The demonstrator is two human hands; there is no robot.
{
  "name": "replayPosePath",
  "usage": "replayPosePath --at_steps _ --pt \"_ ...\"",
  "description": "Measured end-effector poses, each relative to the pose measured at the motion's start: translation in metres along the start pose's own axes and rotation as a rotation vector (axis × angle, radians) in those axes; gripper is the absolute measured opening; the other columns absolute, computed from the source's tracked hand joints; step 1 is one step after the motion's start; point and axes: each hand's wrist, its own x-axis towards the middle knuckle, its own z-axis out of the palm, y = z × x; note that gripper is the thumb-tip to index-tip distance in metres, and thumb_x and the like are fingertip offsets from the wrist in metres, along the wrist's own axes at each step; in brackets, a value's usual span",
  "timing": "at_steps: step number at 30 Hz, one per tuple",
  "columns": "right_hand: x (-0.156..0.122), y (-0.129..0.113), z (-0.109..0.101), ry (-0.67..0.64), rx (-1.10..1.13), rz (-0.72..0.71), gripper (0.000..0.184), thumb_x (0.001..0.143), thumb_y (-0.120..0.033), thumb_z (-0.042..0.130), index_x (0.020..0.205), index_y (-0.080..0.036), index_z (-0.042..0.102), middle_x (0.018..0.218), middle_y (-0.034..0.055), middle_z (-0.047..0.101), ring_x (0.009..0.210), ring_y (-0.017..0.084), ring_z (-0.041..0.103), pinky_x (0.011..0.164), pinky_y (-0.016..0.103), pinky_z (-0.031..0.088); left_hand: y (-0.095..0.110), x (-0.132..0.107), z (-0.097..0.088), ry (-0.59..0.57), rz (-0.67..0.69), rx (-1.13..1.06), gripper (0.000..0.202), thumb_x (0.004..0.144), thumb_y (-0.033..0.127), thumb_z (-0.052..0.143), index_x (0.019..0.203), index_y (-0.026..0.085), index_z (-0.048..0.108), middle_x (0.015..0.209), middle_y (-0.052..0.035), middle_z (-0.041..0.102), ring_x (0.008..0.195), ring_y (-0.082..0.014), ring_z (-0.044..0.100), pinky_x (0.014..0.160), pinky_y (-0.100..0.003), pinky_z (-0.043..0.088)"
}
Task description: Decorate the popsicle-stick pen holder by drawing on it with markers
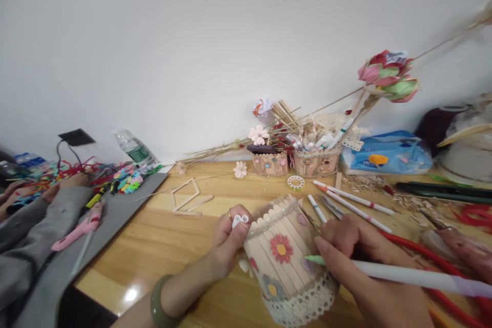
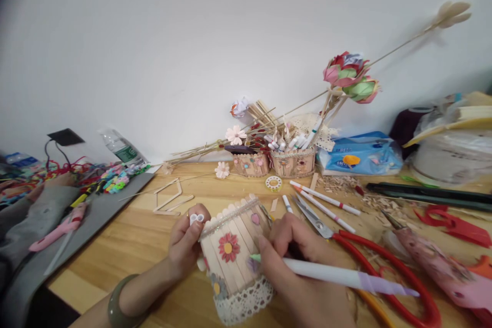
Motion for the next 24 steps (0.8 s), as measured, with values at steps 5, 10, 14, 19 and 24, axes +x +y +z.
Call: replayPosePath --at_steps 5,10,14,19,24 --pt "0.0 0.001 0.0 0.016 0.029 0.02 0.031 0.072 -0.022 0.058 0.052 -0.021 0.034 0.05 -0.0065 0.037 0.048 0.01 0.032 0.043 0.024 0.025 -0.007 -0.002 -0.006 -0.053 -0.028 -0.016 0.033 0.078 0.047 0.052 0.063 0.019 0.041 0.049 0.0069 0.028 0.041 -0.0061 0.021 0.038 -0.018 0.019" --pt "0.0 0.001 -0.001 -0.003 -0.014 -0.01 0.031 0.072 -0.022 0.059 0.052 -0.021 0.035 0.05 -0.006 0.039 0.048 0.011 0.034 0.044 0.023 0.027 -0.011 -0.004 -0.01 -0.04 -0.012 0.0 0.031 0.079 0.044 0.052 0.064 0.019 0.042 0.05 0.0063 0.03 0.042 -0.0066 0.024 0.04 -0.018 0.021" --pt "0.001 0.001 -0.002 -0.003 0.009 0.003 0.031 0.073 -0.023 0.058 0.052 -0.022 0.035 0.05 -0.0058 0.037 0.048 0.011 0.032 0.043 0.024 0.026 -0.01 -0.004 -0.009 -0.028 -0.032 0.019 0.033 0.078 0.046 0.052 0.063 0.019 0.041 0.049 0.0061 0.03 0.043 -0.007 0.025 0.04 -0.019 0.022" --pt "0.0 0.0 -0.001 -0.015 -0.04 -0.048 0.031 0.072 -0.022 0.059 0.051 -0.021 0.035 0.05 -0.0055 0.038 0.047 0.011 0.034 0.043 0.024 0.027 -0.006 -0.002 -0.007 -0.026 -0.017 0.042 0.037 0.076 0.05 0.052 0.062 0.019 0.039 0.048 0.0067 0.027 0.042 -0.0065 0.02 0.038 -0.019 0.019" --pt "-0.001 0.001 0.001 -0.007 -0.049 -0.058 0.032 0.072 -0.021 0.059 0.051 -0.021 0.034 0.05 -0.0061 0.038 0.047 0.01 0.034 0.043 0.023 0.027 -0.008 -0.003 -0.008 -0.046 -0.027 0.008 0.032 0.079 0.046 0.051 0.064 0.019 0.04 0.048 0.0069 0.029 0.041 -0.0064 0.022 0.039 -0.019 0.02"
